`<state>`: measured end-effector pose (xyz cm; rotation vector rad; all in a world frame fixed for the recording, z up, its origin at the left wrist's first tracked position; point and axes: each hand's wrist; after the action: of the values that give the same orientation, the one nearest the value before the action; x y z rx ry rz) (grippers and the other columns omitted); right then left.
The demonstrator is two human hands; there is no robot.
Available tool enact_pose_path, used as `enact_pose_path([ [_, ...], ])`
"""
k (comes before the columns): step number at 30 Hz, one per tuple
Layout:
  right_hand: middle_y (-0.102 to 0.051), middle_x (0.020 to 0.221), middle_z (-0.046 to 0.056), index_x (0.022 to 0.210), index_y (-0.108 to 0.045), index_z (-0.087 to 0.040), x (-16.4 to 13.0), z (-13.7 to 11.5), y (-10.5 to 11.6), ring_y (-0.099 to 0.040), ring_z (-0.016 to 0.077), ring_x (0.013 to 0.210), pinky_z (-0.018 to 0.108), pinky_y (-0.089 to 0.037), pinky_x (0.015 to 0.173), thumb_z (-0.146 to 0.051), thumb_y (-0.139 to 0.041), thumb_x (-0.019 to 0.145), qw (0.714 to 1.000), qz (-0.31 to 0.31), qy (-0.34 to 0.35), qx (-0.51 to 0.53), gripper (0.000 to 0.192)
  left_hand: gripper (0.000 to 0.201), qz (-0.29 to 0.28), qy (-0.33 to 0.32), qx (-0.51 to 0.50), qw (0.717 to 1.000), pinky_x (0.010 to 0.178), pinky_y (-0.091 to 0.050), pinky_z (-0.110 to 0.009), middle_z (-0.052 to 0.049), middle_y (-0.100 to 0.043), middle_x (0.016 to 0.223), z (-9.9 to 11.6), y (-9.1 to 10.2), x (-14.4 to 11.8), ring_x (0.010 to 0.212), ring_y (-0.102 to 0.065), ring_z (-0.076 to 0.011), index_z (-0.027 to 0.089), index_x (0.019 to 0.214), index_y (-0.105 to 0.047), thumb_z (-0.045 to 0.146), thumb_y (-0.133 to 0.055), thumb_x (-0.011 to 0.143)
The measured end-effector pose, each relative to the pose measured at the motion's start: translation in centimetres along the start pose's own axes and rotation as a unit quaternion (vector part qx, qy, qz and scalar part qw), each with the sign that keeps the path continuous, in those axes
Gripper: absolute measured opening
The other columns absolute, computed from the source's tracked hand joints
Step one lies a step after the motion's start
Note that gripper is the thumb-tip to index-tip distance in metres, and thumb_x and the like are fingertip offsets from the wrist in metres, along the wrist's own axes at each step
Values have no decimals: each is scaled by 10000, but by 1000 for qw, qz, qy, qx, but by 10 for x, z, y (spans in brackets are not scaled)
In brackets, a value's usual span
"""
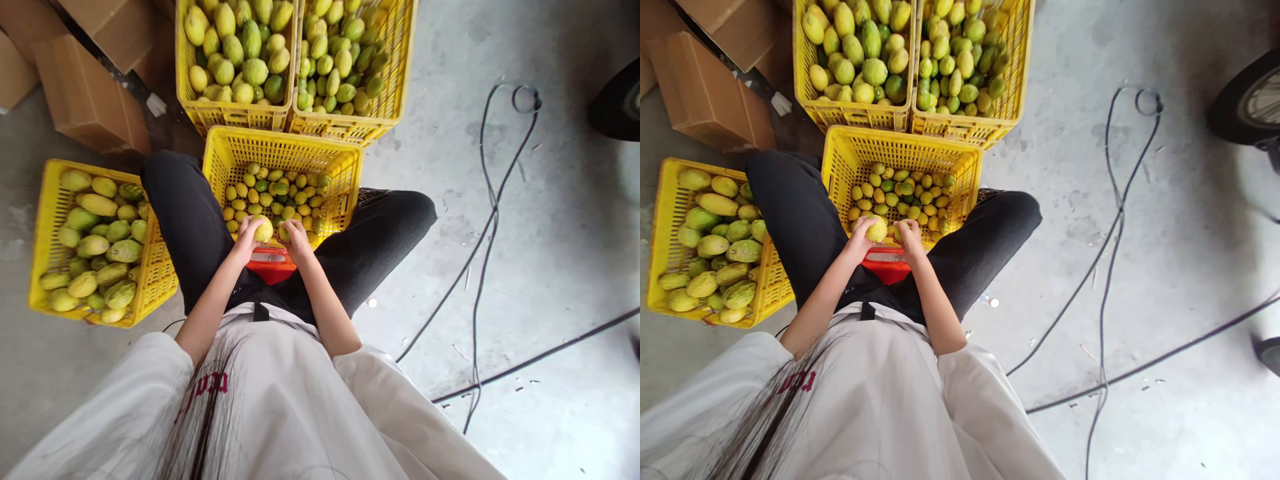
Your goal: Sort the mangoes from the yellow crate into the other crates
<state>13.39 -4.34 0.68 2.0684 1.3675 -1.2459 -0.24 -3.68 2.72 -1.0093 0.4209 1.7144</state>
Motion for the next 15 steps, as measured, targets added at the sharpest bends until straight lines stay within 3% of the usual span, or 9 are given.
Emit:
enact_pose_path([
  [6, -627, 794, -63, 976, -539, -272, -6, -6, -2, -661, 138, 680, 214, -518, 583, -237, -734, 875, 999, 4, -10, 37, 223, 347, 3, 11, 8, 1000, 531, -527, -237, 5, -711, 938, -2, 1, 2, 744, -742, -179, 251, 1056, -573, 254, -866, 871],
  [12, -682, 870, -54, 1026, -470, -297, 4, 3, -1, -769, 189, 842, 258, -623, 697, -220, -707, 818, 992, -18, 27, 121, 325, 263, 15, 24, -26, 999, 532, -512, -225, 6, -719, 885, 1, -2, 1, 714, -748, -181, 236, 1081, -616, 322, -808, 923],
  [15, -694, 855, -49, 1047, -495, -298, 7, 6, 1, -784, 208, 857, 301, -658, 741, -231, -759, 823, 992, -32, 35, 118, 353, 201, 22, 34, -77, 996, 539, -516, -257, -35, -719, 841, 5, -1, 2, 742, -756, -215, 206, 1040, -642, 405, -658, 1017],
])
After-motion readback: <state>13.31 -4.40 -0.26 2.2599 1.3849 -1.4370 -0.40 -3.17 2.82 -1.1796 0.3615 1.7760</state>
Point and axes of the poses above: each hand's wrist, its own x-axis towards the middle knuckle, its own y-axis out of the back of the hand, z = x × y
